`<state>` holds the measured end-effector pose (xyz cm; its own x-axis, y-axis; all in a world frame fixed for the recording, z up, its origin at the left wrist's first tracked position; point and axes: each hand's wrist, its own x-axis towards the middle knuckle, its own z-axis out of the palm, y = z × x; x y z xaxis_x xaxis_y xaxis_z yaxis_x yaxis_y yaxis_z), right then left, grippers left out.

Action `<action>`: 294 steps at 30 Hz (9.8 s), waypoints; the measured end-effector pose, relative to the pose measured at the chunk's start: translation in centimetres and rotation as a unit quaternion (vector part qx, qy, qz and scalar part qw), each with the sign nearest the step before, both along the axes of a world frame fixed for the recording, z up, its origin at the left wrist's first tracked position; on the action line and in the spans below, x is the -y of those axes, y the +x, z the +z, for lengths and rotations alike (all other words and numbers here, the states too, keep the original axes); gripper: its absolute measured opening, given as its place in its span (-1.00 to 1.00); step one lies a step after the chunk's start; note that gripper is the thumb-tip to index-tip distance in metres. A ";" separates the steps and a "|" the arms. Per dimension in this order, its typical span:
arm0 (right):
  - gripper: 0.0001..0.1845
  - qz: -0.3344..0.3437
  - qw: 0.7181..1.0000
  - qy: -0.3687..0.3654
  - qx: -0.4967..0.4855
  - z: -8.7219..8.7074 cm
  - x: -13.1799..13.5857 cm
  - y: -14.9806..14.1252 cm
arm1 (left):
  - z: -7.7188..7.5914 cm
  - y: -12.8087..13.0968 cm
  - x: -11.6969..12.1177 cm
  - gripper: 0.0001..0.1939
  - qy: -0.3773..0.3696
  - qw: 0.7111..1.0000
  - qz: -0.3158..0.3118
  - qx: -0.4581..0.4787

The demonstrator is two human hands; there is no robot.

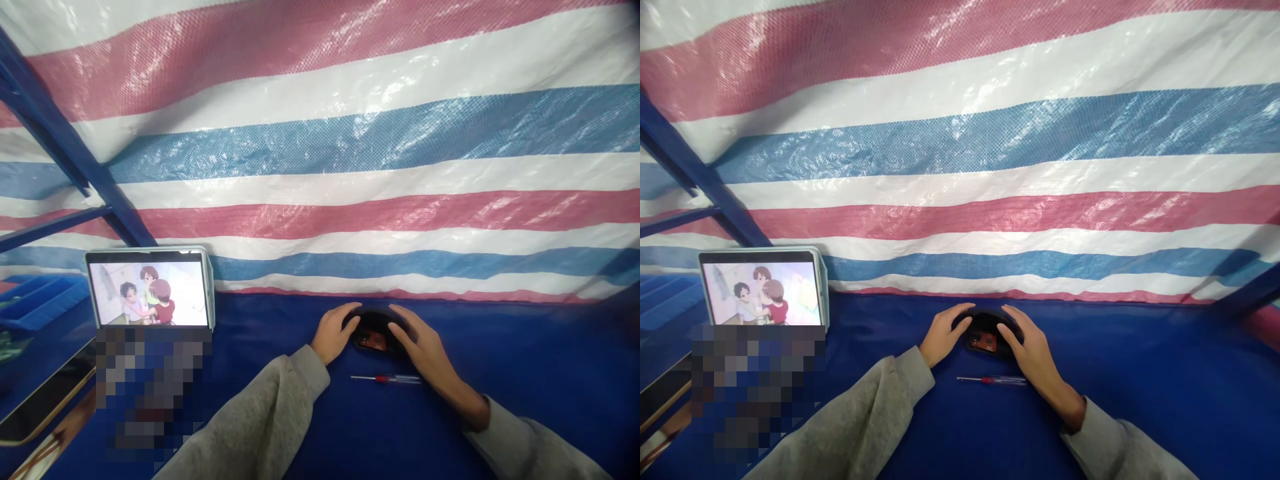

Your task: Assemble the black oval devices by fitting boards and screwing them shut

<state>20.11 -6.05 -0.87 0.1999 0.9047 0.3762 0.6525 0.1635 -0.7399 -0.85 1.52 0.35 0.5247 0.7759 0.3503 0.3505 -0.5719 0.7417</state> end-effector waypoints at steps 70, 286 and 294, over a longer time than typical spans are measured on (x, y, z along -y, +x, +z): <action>-0.57 0.028 0.993 0.102 0.052 1.3 0.7 -1.7 | 1.1 0.9 1.7 -0.70 0.171 0.983 -0.001 0.059; -0.41 0.215 0.933 -0.011 0.290 4.3 -0.3 2.3 | 0.9 0.1 0.9 -0.05 0.058 0.985 -0.089 -0.139; -0.47 0.229 0.927 -0.035 0.293 3.3 -0.3 1.7 | 1.1 0.2 1.0 -0.10 0.029 0.987 -0.079 -0.140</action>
<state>21.85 -5.76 2.45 -0.4325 0.8703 0.2356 0.8199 0.4883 -0.2989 -0.68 0.51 1.48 0.7196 0.6603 0.2151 0.4411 -0.6738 0.5927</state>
